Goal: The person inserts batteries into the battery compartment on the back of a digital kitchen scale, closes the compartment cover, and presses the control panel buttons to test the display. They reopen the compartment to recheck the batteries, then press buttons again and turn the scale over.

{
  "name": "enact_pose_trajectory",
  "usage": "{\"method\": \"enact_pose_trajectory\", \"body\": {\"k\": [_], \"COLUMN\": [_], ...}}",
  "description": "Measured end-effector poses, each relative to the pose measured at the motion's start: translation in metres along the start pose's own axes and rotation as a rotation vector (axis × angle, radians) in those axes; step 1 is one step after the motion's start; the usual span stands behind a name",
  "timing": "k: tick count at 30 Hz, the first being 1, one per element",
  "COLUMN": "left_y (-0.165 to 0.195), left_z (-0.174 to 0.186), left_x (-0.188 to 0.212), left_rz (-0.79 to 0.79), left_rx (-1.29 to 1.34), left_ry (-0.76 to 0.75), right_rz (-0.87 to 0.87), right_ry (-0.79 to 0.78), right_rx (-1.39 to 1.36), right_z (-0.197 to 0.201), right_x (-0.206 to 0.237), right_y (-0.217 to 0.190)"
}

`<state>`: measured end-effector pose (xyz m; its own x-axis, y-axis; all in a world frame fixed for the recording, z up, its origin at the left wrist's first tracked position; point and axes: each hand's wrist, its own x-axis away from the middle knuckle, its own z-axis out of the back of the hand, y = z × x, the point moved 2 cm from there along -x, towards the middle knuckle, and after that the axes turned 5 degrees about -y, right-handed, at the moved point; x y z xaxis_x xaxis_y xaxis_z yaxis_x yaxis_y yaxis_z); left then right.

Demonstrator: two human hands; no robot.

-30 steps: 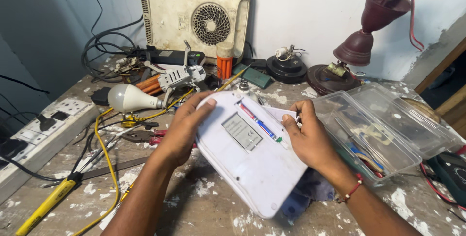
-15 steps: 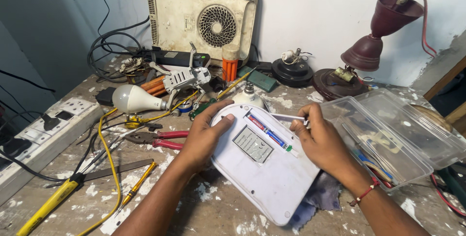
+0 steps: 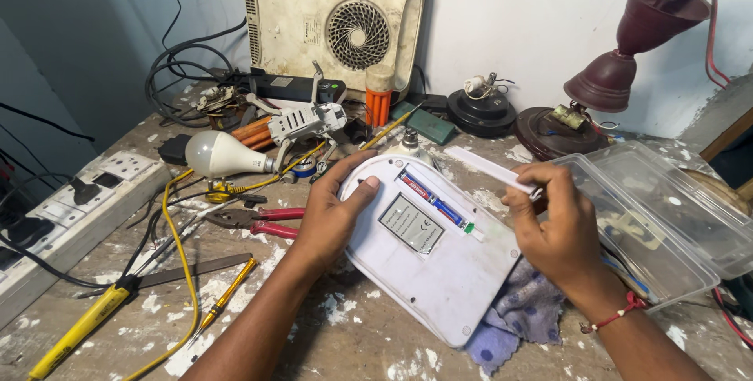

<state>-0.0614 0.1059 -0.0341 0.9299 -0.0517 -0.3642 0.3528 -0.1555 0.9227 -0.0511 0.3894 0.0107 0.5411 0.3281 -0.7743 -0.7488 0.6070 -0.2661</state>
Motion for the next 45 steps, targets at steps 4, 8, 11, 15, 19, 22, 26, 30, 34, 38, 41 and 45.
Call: {"method": "enact_pose_trajectory", "body": {"k": [4,8,11,15,19,22,26,30,34,38,41,45], "left_y": [0.000,0.002,0.003,0.005,0.006,0.007,0.006,0.004,0.002,0.000,-0.002,-0.002], "left_z": [0.000,-0.001,-0.002,-0.002,-0.002,-0.002,-0.002,0.000,0.001,0.002,0.003,0.004], "left_x": [0.000,0.001,0.001,0.001,0.002,0.002,0.002,0.001,0.001,0.000,0.001,0.000], "left_rz": [0.028,0.011,0.014,-0.004,0.059,0.037,0.045,0.048,0.024,-0.012,-0.018,-0.049], "left_rx": [-0.030,-0.034,-0.052,-0.059,-0.107,-0.099,-0.090,-0.085,-0.076,-0.072,-0.067,-0.102], "left_ry": [0.008,0.001,0.003,-0.003,0.021,0.017,0.022,0.030,0.021,0.014,0.010,0.008], "right_rz": [0.167,0.209,0.202,0.211,0.216,0.211,0.226,0.209,0.209,0.164,0.124,0.050], "right_ry": [-0.053,-0.103,-0.123,-0.156,-0.209,-0.263,-0.312,-0.355,-0.332,-0.324,-0.319,-0.299], "right_rx": [0.136,0.124,0.105,0.113,0.119,0.122,0.102,0.097,0.086,0.076,0.045,-0.038], "right_z": [-0.005,-0.008,-0.008,-0.010,-0.010,-0.008,-0.006,-0.006,-0.005,-0.009,-0.015,-0.019], "right_x": [0.003,0.003,0.003,0.001,-0.003,-0.006,-0.008,-0.008,-0.007,-0.006,-0.002,0.001], "right_y": [-0.008,-0.018,-0.024,-0.033,-0.038,-0.038,-0.036,-0.035,-0.035,-0.033,-0.031,-0.027]}}
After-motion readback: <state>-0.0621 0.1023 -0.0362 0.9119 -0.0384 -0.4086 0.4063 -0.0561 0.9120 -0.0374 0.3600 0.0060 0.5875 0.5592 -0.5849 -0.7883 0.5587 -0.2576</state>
